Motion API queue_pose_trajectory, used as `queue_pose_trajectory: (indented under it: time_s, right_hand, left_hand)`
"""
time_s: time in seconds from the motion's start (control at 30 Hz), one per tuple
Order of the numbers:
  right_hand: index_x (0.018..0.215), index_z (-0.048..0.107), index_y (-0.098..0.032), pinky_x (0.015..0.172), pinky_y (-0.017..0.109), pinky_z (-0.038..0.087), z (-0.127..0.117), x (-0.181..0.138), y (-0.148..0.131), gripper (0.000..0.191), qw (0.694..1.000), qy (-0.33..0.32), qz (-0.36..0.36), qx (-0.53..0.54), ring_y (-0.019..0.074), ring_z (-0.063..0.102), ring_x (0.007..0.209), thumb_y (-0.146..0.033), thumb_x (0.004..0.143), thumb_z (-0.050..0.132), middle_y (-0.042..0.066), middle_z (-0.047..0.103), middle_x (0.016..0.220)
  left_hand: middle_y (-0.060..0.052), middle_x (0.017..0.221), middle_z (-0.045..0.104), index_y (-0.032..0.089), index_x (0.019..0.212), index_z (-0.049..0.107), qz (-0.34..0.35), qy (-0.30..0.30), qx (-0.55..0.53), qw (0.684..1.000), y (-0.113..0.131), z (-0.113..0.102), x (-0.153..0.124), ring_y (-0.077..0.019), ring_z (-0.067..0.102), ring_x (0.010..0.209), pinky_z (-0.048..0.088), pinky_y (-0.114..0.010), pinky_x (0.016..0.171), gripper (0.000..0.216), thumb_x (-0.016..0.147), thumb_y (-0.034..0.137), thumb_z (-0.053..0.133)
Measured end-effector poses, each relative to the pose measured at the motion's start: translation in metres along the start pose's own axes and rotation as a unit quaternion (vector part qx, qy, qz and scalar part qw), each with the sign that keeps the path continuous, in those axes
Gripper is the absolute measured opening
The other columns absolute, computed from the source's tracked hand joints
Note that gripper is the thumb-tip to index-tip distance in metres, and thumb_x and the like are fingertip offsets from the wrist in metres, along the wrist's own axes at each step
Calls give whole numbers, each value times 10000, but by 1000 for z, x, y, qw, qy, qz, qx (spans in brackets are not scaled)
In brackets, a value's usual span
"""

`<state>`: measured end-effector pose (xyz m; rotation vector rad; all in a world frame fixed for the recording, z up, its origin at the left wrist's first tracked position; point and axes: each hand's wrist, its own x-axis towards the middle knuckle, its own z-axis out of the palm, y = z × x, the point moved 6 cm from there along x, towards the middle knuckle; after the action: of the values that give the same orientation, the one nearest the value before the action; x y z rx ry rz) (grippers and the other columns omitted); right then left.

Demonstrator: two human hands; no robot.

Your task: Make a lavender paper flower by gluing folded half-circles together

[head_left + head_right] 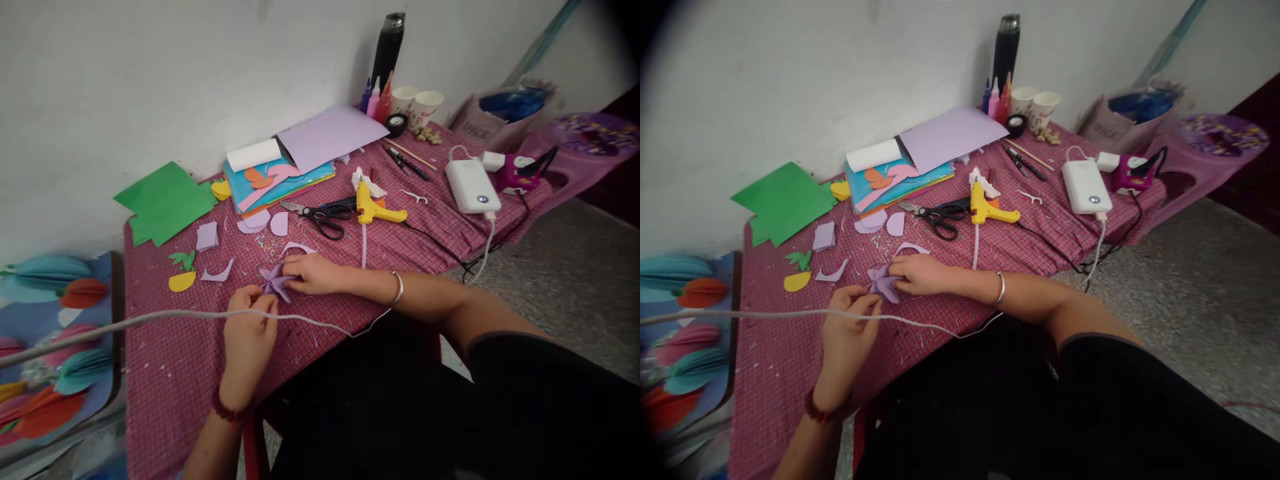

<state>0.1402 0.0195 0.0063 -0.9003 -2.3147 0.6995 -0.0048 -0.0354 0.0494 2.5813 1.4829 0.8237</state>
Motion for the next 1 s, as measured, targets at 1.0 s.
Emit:
queue_pose_trajectory:
  time_s: [1.0]
  right_hand:
    - [851, 618, -144, 758, 249, 421, 4, 4, 11, 62, 1000, -9, -5, 6, 147, 556, 817, -167, 889, 573, 46, 615, 879]
  left_hand:
    - [-78, 846, 666, 158, 868, 615, 148, 79, 34, 985, -7, 20, -9, -273, 618, 1028, 518, -441, 934, 82, 845, 82, 637]
